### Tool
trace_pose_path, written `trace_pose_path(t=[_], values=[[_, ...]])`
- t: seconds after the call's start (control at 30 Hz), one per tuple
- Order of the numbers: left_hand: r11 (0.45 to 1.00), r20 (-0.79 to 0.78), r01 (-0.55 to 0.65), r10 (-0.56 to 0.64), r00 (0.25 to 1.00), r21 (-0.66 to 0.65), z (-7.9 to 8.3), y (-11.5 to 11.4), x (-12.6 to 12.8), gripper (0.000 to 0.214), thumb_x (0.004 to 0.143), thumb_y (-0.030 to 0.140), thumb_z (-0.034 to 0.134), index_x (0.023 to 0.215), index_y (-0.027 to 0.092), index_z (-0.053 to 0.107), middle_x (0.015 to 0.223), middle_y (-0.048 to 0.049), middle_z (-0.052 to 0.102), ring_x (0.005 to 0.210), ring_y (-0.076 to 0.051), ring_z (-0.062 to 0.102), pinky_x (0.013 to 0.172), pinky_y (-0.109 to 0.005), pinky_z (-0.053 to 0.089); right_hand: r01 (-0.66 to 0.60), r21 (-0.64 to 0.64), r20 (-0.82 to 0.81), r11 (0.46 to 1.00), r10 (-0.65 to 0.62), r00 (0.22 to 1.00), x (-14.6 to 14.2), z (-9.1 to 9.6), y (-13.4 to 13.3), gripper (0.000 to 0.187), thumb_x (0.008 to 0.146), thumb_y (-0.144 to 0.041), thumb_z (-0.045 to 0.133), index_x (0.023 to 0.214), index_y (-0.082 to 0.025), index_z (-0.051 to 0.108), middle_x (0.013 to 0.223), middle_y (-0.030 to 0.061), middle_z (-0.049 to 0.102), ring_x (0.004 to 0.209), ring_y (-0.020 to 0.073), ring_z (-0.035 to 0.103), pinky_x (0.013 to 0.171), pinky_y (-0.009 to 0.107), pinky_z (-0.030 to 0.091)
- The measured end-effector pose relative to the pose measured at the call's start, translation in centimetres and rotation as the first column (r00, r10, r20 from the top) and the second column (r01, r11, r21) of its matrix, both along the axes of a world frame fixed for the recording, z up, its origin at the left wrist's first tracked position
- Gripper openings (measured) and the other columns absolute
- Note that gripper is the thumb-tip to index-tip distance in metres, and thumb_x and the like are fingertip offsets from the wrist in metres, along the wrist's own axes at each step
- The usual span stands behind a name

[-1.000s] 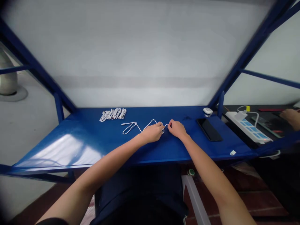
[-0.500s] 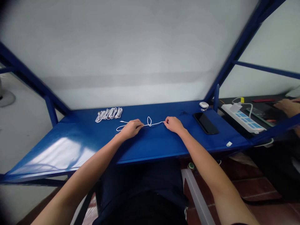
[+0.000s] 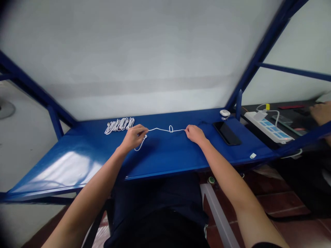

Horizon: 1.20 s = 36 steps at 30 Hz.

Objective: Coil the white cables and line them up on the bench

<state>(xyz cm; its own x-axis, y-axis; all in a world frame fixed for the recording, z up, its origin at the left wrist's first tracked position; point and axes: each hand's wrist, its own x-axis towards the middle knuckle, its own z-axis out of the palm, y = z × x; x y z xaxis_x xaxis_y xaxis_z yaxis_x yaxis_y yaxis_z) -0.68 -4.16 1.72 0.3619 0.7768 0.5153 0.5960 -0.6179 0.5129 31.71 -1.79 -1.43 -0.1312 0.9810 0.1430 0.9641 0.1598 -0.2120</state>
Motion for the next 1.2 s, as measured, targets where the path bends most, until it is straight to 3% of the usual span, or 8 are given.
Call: trace_pose_path(t=[0.2,0.4,0.5,0.67,0.77,1.0,1.2], values=[[0.998,0.003,-0.062,0.062,0.998,-0.031,0.9,-0.2,-1.9,0.026,0.092,0.031,0.050,0.092,0.017,0.072,0.092,-0.0069,0.067,0.079,-0.015,0.061,0.074,-0.026,0.049,-0.003,0.019,0.002,1.000,0.003,1.000,-0.4,0.0,0.0,0.024,0.095,-0.029,0.045,0.089,-0.017,0.064,0.101,0.0127,0.067,0.097,0.0252,0.059,0.079,0.033,0.044],[0.994,-0.001,-0.111,0.112,0.994,0.010,1.1,-0.6,-2.9,0.025,0.091,0.030,0.050,0.091,0.017,0.072,0.091,-0.0064,0.067,0.077,-0.014,0.060,0.073,-0.026,0.048,-0.041,0.063,-0.012,0.997,0.042,0.999,-0.9,0.3,-0.3,0.024,0.097,-0.026,0.040,0.092,-0.016,0.061,0.100,0.0149,0.065,0.093,0.0255,0.057,0.078,0.034,0.043],[0.993,-0.048,-0.117,0.116,0.992,-0.014,1.1,-0.7,-2.1,0.026,0.091,0.030,0.050,0.094,0.017,0.072,0.091,-0.0068,0.067,0.076,-0.015,0.061,0.073,-0.027,0.049,-0.077,0.079,-0.060,0.994,0.081,0.995,-0.9,-0.1,-0.2,0.022,0.097,-0.026,0.040,0.093,-0.017,0.059,0.096,0.0133,0.065,0.089,0.0238,0.057,0.077,0.032,0.043],[0.981,-0.310,-0.040,-0.020,0.951,-0.188,1.3,-0.5,0.0,0.024,0.087,0.027,0.052,0.094,0.020,0.074,0.097,-0.0071,0.071,0.088,-0.021,0.065,0.079,-0.030,0.050,-0.238,0.082,-0.218,0.968,0.251,0.943,-1.4,-0.8,-0.1,0.021,0.098,-0.025,0.036,0.095,-0.019,0.056,0.093,0.0085,0.064,0.087,0.0205,0.058,0.078,0.030,0.043],[0.973,-0.382,-0.037,-0.054,0.923,-0.227,1.3,-0.3,0.7,0.026,0.086,0.023,0.050,0.098,0.021,0.073,0.104,-0.0076,0.072,0.096,-0.024,0.065,0.084,-0.033,0.049,-0.298,0.070,-0.229,0.952,0.306,0.924,-2.0,-0.3,-0.7,0.023,0.098,-0.027,0.036,0.094,-0.020,0.058,0.093,0.0082,0.065,0.088,0.0204,0.058,0.078,0.031,0.043],[0.985,-0.344,0.000,-0.059,0.937,-0.170,2.0,-1.1,1.9,0.037,0.082,0.013,0.046,0.110,0.021,0.069,0.118,-0.0079,0.065,0.095,-0.021,0.065,0.084,-0.033,0.051,-0.464,0.061,-0.162,0.884,0.468,0.869,-2.7,1.3,-2.5,0.020,0.089,-0.034,0.056,0.100,-0.020,0.064,0.097,0.0090,0.065,0.094,0.0228,0.058,0.081,0.033,0.045],[0.971,-0.336,0.108,-0.176,0.925,-0.213,0.6,-1.3,4.2,0.022,0.085,0.022,0.052,0.088,0.022,0.074,0.091,-0.0061,0.072,0.084,-0.020,0.066,0.075,-0.027,0.048,-0.423,-0.018,-0.113,0.906,0.419,0.901,-3.0,1.1,-2.2,0.018,0.090,-0.022,0.049,0.091,-0.019,0.067,0.088,0.0078,0.067,0.081,0.0192,0.061,0.074,0.029,0.044]])
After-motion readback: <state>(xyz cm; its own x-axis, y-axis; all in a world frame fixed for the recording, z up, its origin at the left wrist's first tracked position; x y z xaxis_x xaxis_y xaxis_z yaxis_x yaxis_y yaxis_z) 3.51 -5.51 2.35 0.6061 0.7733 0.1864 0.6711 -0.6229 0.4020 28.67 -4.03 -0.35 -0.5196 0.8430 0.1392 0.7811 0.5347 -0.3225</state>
